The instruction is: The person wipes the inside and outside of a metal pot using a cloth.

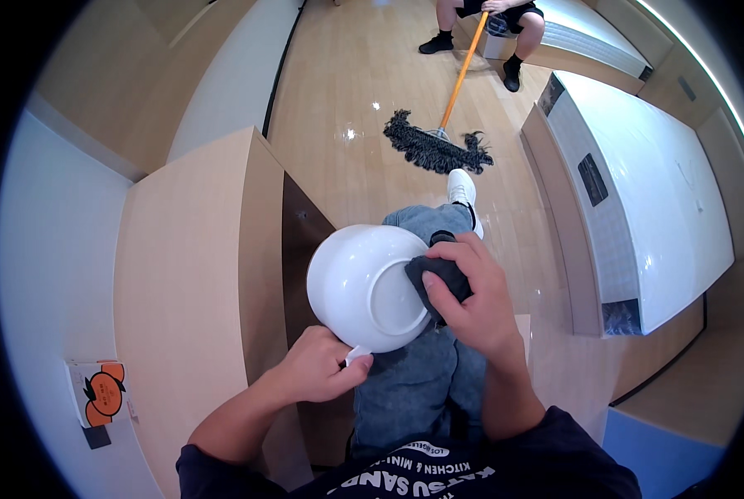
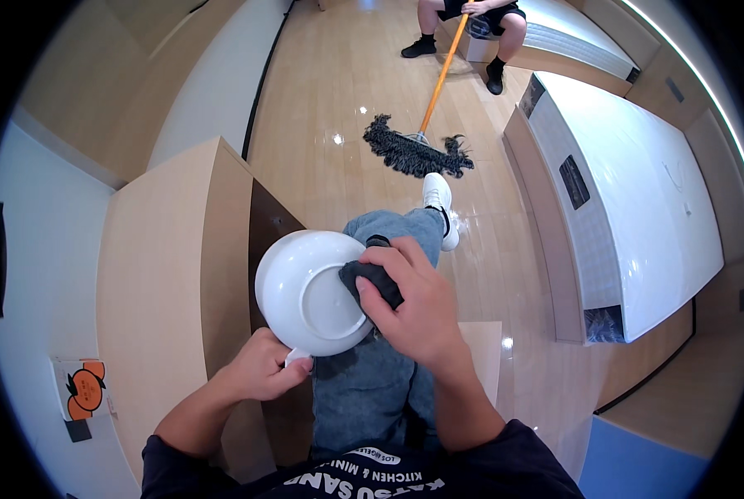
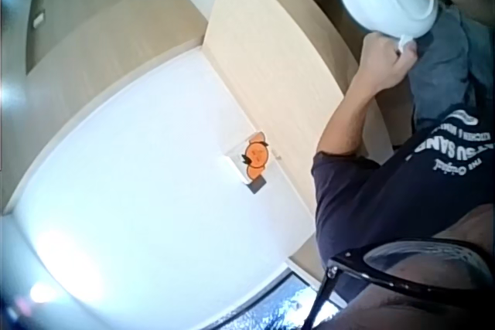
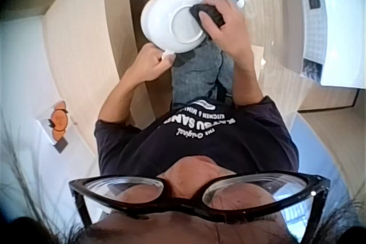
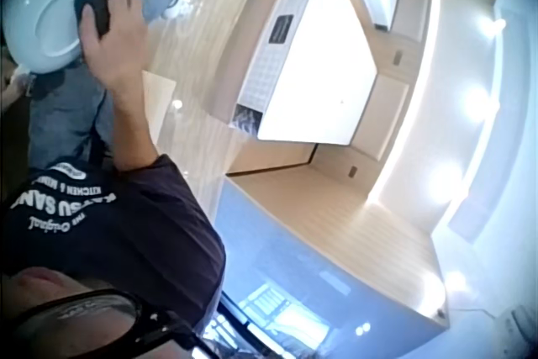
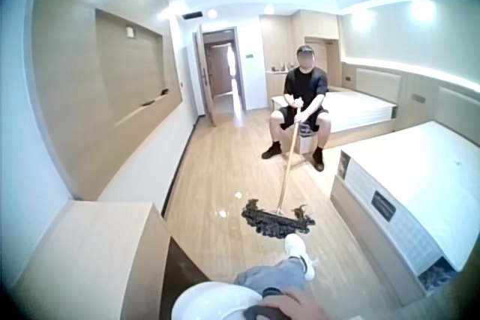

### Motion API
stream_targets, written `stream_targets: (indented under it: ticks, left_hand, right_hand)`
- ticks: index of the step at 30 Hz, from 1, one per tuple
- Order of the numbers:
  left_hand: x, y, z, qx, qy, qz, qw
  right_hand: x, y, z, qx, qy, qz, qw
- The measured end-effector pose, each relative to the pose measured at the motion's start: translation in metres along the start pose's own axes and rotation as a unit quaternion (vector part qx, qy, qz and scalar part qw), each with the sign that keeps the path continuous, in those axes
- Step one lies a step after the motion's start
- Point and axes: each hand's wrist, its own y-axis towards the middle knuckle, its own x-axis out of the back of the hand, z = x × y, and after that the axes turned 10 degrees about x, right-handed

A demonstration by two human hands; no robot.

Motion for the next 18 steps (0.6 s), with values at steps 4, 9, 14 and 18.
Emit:
stream_targets:
  ticks: [4,9,14,18]
  left_hand:
    - [0.003,0.001,-0.002,0.007,-0.011,0.006,1.000]
    - [0.001,0.000,0.003,0.005,0.005,-0.001,1.000]
    - [0.003,0.000,0.001,0.005,0.006,0.010,1.000]
    - [0.007,0.001,-0.008,0.017,0.031,0.035,0.999]
  right_hand:
    - [0.017,0.001,-0.010,0.009,0.022,0.049,0.999]
    - [0.028,0.001,-0.014,-0.012,0.056,0.136,0.989]
    - [0.009,0.003,-0.012,-0.004,0.059,0.041,0.997]
    - [-0.001,0.002,-0.003,0.026,0.033,-0.006,0.999]
